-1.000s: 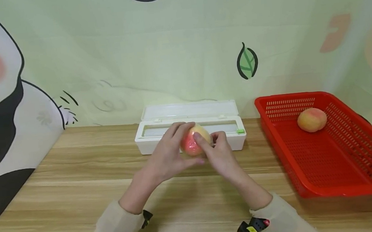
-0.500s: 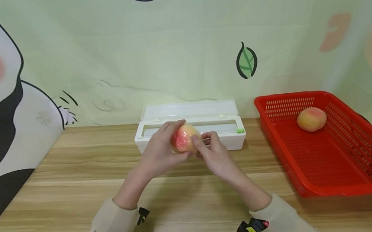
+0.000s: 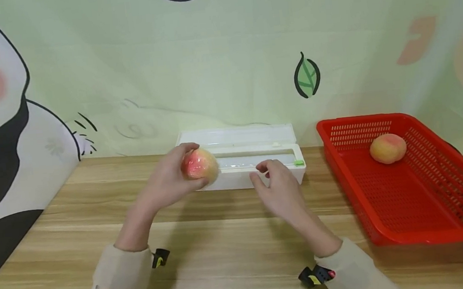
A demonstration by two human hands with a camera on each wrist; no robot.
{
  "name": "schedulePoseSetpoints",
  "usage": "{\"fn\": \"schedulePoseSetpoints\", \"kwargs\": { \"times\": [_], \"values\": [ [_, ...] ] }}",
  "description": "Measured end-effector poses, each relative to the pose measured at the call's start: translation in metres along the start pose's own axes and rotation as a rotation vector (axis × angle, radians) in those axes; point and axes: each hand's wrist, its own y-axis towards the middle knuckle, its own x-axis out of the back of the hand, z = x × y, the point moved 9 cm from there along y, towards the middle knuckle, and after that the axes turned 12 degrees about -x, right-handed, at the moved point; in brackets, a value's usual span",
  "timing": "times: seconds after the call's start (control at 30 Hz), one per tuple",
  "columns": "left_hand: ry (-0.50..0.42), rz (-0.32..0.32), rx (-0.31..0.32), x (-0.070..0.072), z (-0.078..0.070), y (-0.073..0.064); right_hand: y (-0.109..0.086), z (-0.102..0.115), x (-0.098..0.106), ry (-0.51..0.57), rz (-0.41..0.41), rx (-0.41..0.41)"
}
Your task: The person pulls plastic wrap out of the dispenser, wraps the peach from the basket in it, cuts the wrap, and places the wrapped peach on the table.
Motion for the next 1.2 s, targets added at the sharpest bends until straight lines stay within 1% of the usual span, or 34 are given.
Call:
{"fn": "schedulePoseSetpoints", "kwargs": {
  "times": [0.13,0.3,0.4,0.5,0.63,0.7,0.8,0.93,1.03,1.13,1.2],
  "values": [
    [-0.043,0.001,0.033,0.013,0.011,-0.005,0.005,-0.004,0.002,-0.113,-0.034,0.022],
    [-0.097,-0.004,0.074,0.03,0.023,-0.011,0.01,-0.009,0.008,-0.152,-0.094,0.083],
    [-0.114,-0.01,0.122,0.041,0.034,-0.015,0.013,-0.013,0.013,-0.174,-0.135,0.126],
    [-0.112,-0.016,0.179,0.053,0.044,-0.022,0.016,-0.017,0.015,-0.202,-0.148,0.156],
    [-0.091,-0.019,0.245,0.067,0.056,-0.032,0.021,-0.022,0.013,-0.229,-0.113,0.176],
    [-0.08,-0.013,0.274,0.072,0.063,-0.037,0.023,-0.026,0.011,-0.247,-0.089,0.175],
    [-0.056,-0.003,0.339,0.079,0.076,-0.047,0.026,-0.03,0.007,-0.269,-0.059,0.162],
    [-0.04,-0.014,0.445,0.087,0.098,-0.061,0.029,-0.034,0.004,-0.289,-0.03,0.155],
    [-0.034,-0.037,0.514,0.092,0.114,-0.073,0.031,-0.035,0.002,-0.298,-0.012,0.147],
    [-0.042,-0.05,0.562,0.095,0.127,-0.083,0.031,-0.036,0.0,-0.297,0.004,0.128],
    [-0.061,-0.056,0.578,0.095,0.134,-0.088,0.031,-0.036,0.0,-0.293,0.006,0.116]
  ]
}}
